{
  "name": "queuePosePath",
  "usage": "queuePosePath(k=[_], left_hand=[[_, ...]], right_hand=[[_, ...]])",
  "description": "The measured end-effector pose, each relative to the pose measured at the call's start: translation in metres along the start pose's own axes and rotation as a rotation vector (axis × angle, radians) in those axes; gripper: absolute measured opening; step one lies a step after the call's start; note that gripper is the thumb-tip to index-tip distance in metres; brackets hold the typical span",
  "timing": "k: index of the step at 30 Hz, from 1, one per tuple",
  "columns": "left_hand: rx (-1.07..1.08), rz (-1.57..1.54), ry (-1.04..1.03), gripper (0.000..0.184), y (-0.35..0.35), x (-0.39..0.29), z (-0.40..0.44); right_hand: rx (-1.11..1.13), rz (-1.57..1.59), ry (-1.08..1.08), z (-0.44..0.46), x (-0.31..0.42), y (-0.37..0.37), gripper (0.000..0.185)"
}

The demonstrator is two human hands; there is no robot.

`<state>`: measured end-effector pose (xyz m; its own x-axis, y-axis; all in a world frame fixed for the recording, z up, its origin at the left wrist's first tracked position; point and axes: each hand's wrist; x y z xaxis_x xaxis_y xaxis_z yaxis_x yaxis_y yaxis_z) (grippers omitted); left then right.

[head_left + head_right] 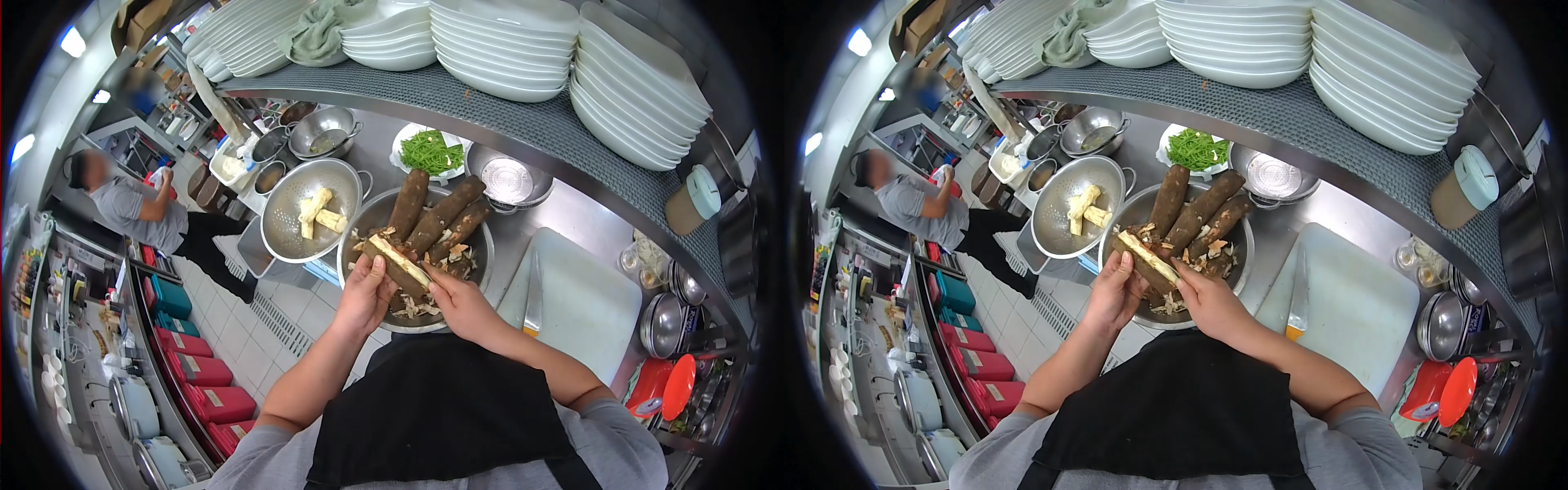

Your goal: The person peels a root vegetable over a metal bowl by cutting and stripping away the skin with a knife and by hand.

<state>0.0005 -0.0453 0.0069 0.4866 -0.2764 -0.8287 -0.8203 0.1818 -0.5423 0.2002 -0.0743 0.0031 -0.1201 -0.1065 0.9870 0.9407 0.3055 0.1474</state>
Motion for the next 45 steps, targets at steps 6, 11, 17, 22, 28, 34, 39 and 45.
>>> queuePosePath(k=[6,11,17,22,28,34,39,45], left_hand=[[-0.114,0.168,-0.048,0.041,-0.004,0.003,-0.001],[0.000,0.144,0.018,0.040,0.010,-0.007,-0.002],[0.060,0.100,0.043,0.041,0.023,-0.004,0.001],[0.036,0.049,0.031,0.041,0.022,-0.001,0.003],[0.050,0.022,0.034,0.041,0.014,-0.007,-0.001],[0.068,0.053,0.036,0.040,0.009,-0.009,-0.002],[-0.001,0.111,0.006,0.041,0.003,0.002,-0.003],[-0.008,0.180,0.061,0.040,0.017,0.003,-0.003]], right_hand=[[-0.047,0.012,-0.065,0.008,-0.016,-0.005,0.037],[0.168,0.189,-0.212,0.026,-0.017,0.022,0.029],[0.451,0.512,-0.661,0.035,0.000,0.045,0.030],[0.218,0.023,-0.040,0.016,-0.039,0.009,0.040],[0.105,-0.169,0.063,0.007,-0.006,0.012,0.047],[0.105,-0.193,0.046,0.007,0.002,0.010,0.046],[-0.032,-0.183,0.043,0.011,0.007,0.001,0.036],[0.022,-0.097,0.061,0.023,-0.021,0.001,0.031]])
Point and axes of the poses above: each hand's wrist, its own z-axis towards the middle knuckle, its own y-axis out of the back of the hand, x = y × z, and after that the axes turned 6 degrees about z, right-handed
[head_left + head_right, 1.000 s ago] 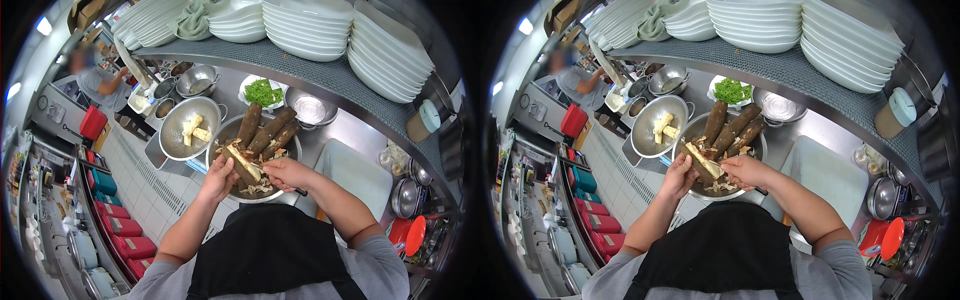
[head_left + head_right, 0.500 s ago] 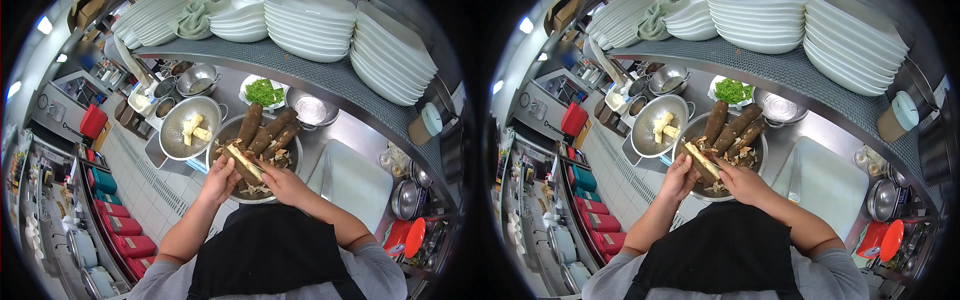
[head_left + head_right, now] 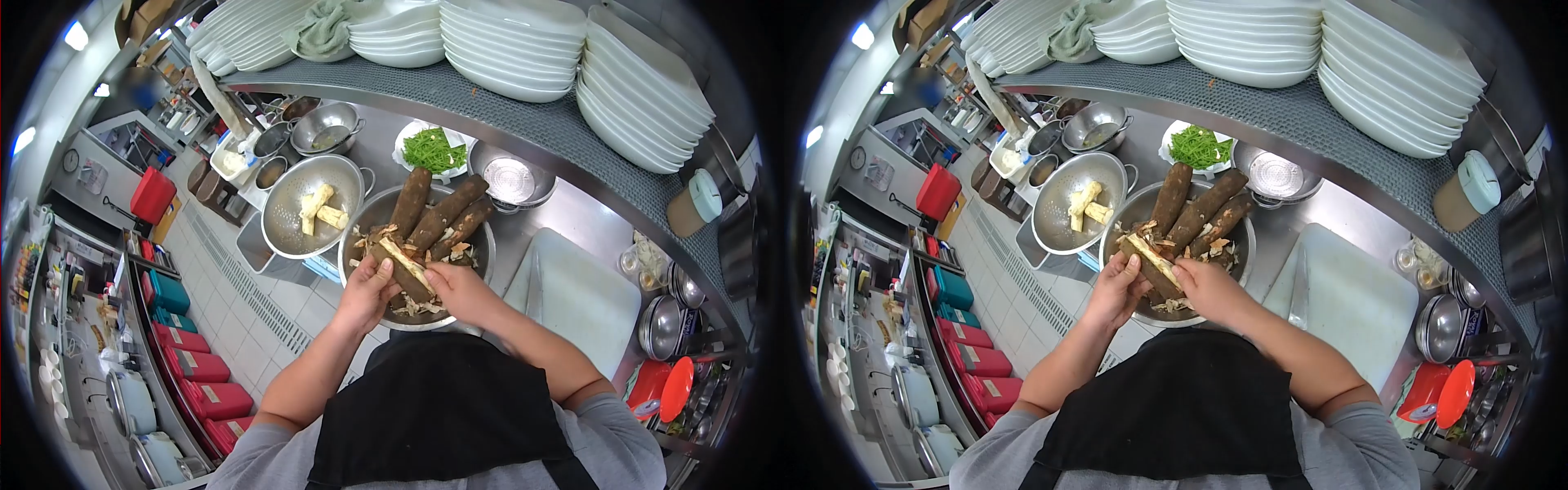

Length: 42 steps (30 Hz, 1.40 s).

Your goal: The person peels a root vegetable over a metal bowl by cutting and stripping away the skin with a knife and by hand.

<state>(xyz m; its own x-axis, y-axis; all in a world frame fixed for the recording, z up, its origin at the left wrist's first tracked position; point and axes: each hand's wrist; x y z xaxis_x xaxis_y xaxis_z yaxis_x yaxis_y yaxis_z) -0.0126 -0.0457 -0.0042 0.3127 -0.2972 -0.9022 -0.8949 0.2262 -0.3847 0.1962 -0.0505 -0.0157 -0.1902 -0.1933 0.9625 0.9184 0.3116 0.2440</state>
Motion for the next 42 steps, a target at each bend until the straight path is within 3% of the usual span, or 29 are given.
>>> queuePosePath(k=[1,3,4,6,9,10,12,13,14,16,24,36,42], left_hand=[[-0.002,0.000,0.000,0.040,0.002,-0.001,-0.001],[0.057,-0.054,0.034,0.036,0.004,-0.002,-0.001],[0.061,-0.053,0.034,0.036,0.005,-0.001,0.000],[0.104,-0.087,0.047,0.036,0.009,0.002,0.002],[0.119,-0.104,0.069,0.036,0.015,0.005,0.002],[0.119,-0.105,0.068,0.036,0.014,0.005,0.003],[0.066,-0.044,0.047,0.036,0.012,0.004,0.002],[0.062,-0.045,0.046,0.036,0.011,0.004,0.002],[0.024,-0.022,0.041,0.036,0.010,0.004,0.001],[-0.014,0.002,0.034,0.036,0.007,0.002,0.001],[-0.004,-0.008,0.003,0.033,-0.008,-0.003,-0.004],[-0.098,0.071,-0.038,0.035,-0.023,0.010,-0.008],[-0.060,0.083,0.015,0.036,-0.009,0.006,-0.002]], right_hand=[[0.002,0.001,0.000,0.003,0.004,0.008,0.031],[0.324,0.332,-0.446,0.012,0.015,0.029,0.032],[0.320,0.332,-0.446,0.013,0.016,0.034,0.032],[0.419,0.587,-0.678,0.014,0.019,0.040,0.030],[0.457,0.758,-0.728,0.012,0.002,0.037,0.030],[0.457,0.756,-0.728,0.010,-0.001,0.032,0.030],[0.355,0.512,-0.532,0.004,-0.007,0.016,0.037],[0.243,0.223,-0.339,0.002,-0.015,0.004,0.043],[0.247,0.223,-0.338,-0.003,-0.019,-0.001,0.043],[-0.065,-0.190,0.118,-0.010,-0.012,-0.003,0.044],[0.003,-0.273,0.119,-0.014,0.014,0.003,0.040],[-0.149,-0.120,0.093,-0.005,0.016,-0.004,0.035],[-0.027,-0.033,-0.030,0.011,0.009,0.002,0.031]])
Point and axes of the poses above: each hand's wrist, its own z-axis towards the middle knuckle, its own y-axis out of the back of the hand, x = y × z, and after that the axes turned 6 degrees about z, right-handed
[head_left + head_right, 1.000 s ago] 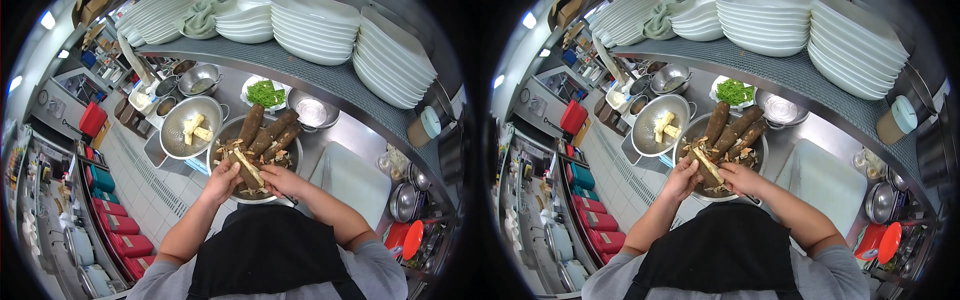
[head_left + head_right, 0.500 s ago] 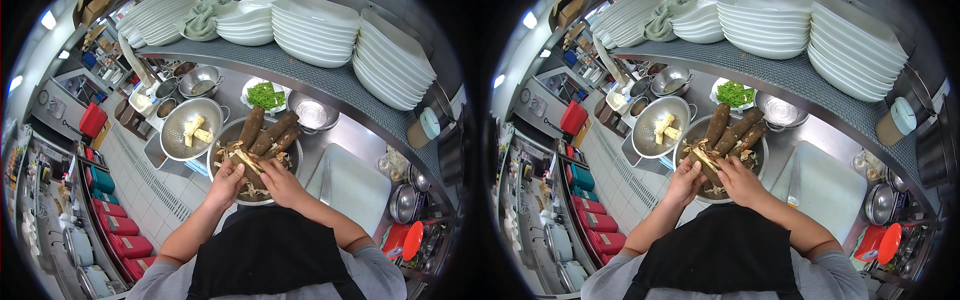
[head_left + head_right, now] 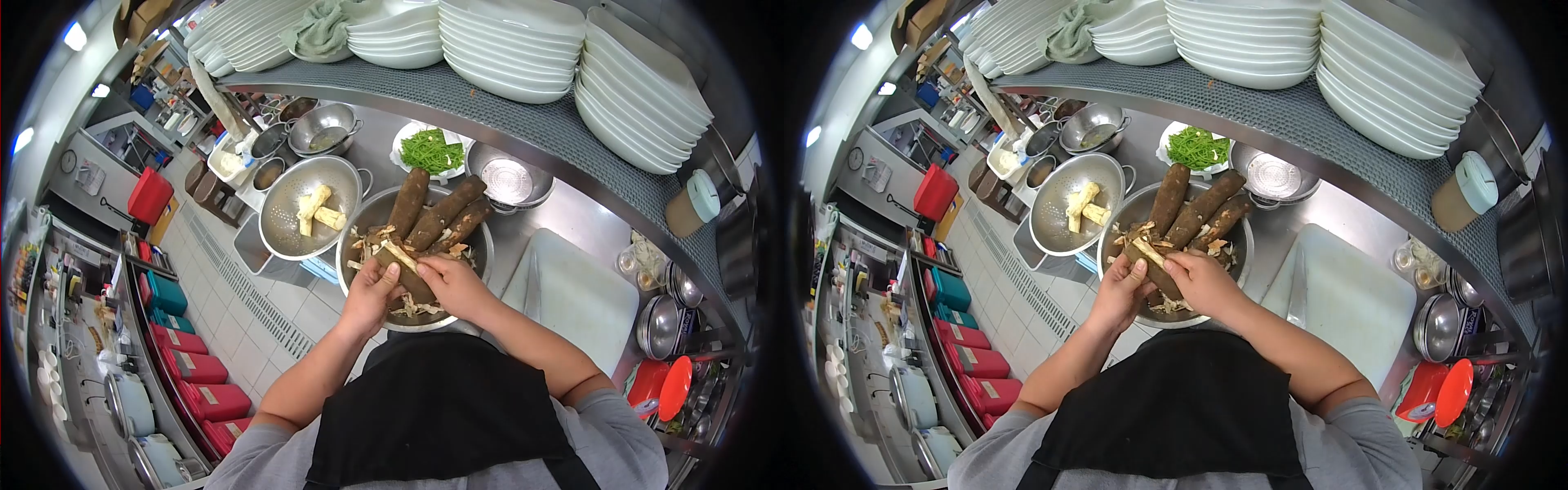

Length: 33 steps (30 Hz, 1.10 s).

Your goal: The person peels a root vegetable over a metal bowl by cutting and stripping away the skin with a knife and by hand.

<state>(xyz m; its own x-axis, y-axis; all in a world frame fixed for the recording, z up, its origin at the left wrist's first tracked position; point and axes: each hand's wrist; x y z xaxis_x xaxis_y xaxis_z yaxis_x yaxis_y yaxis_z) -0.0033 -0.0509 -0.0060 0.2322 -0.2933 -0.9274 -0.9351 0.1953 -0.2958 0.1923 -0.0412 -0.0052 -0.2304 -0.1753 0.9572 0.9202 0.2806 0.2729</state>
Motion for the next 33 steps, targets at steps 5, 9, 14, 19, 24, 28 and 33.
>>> queuePosePath(k=[5,9,14,19,24,28,33], left_hand=[[0.062,-0.063,0.004,0.037,0.007,-0.011,-0.001],[0.052,-0.038,-0.014,0.038,-0.001,-0.010,-0.002],[0.011,0.045,-0.030,0.036,-0.007,-0.002,-0.006],[-0.063,0.093,-0.041,0.033,-0.018,-0.003,-0.007],[-0.034,0.032,0.082,0.032,0.001,0.002,0.006],[-0.079,-0.090,0.078,0.032,-0.013,-0.001,0.004],[-0.158,0.128,0.084,0.032,-0.016,-0.005,0.000]], right_hand=[[0.074,-0.048,0.095,-0.005,-0.002,0.003,0.038],[0.069,-0.201,0.044,-0.015,0.013,0.004,0.042],[-0.046,-0.118,0.056,-0.017,0.010,-0.006,0.036],[-0.018,-0.065,-0.041,-0.005,0.014,-0.004,0.035],[0.047,-0.002,-0.115,0.007,-0.004,-0.006,0.035],[-0.010,-0.312,-0.030,-0.004,0.015,-0.007,0.032],[0.005,-0.304,0.052,-0.008,0.004,-0.004,0.025]])
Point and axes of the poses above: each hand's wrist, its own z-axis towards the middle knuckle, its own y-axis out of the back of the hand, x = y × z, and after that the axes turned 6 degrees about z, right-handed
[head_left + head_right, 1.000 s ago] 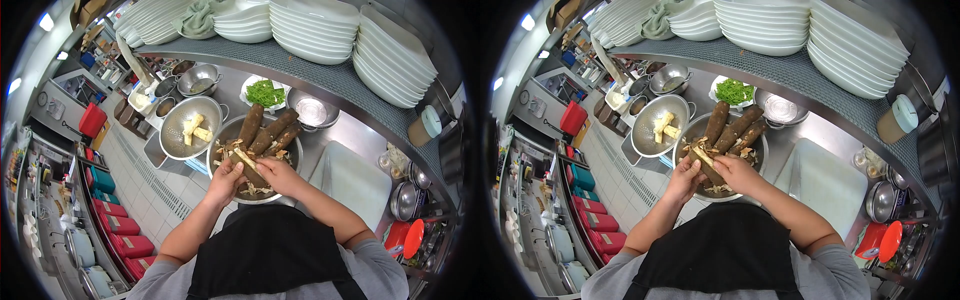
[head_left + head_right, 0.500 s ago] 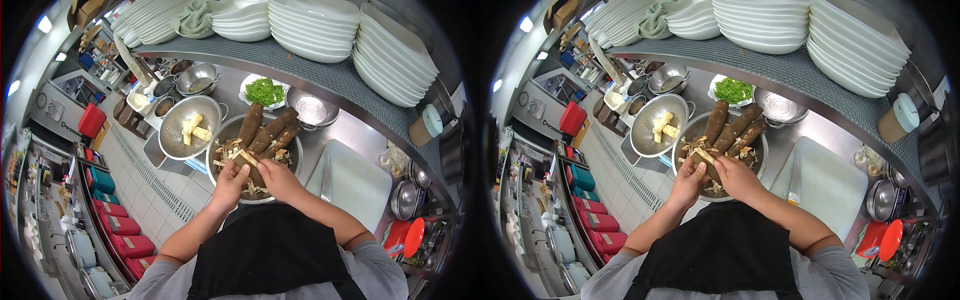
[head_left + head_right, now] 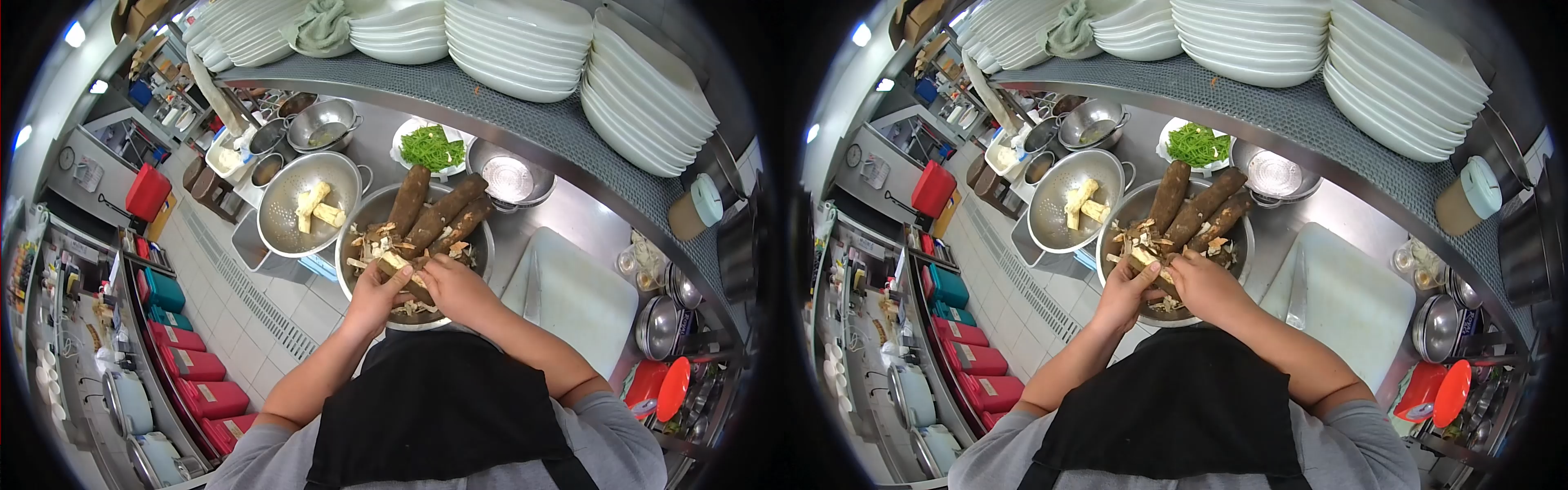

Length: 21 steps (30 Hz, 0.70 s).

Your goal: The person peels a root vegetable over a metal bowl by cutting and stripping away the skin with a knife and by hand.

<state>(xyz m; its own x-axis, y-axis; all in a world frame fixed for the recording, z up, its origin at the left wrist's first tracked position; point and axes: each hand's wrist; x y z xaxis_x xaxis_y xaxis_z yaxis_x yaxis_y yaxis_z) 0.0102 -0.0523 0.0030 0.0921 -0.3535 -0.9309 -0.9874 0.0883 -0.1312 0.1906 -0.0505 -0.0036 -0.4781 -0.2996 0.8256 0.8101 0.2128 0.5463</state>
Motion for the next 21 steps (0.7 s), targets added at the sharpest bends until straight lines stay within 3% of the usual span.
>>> queuePosePath(k=[9,11,14,18,20,21], left_hand=[[0.118,-0.072,0.121,0.032,0.017,0.010,0.006],[0.131,-0.082,0.151,0.032,0.018,0.010,0.006],[0.082,-0.098,0.159,0.031,0.018,0.010,0.008],[-0.049,-0.140,0.116,0.031,0.019,0.009,0.012],[-0.089,-0.149,0.123,0.032,0.021,0.007,0.014],[-0.071,-0.170,0.129,0.031,0.024,0.007,0.014]], right_hand=[[0.113,0.191,0.079,0.020,-0.031,0.002,0.023],[0.478,0.442,-0.460,0.025,-0.015,0.022,0.027],[0.463,0.579,-0.507,0.021,-0.021,0.016,0.032],[0.445,0.767,-0.477,0.013,-0.034,0.007,0.038],[0.381,0.418,-0.315,0.005,-0.017,0.017,0.044],[0.381,0.418,-0.315,0.000,-0.024,0.013,0.044]])
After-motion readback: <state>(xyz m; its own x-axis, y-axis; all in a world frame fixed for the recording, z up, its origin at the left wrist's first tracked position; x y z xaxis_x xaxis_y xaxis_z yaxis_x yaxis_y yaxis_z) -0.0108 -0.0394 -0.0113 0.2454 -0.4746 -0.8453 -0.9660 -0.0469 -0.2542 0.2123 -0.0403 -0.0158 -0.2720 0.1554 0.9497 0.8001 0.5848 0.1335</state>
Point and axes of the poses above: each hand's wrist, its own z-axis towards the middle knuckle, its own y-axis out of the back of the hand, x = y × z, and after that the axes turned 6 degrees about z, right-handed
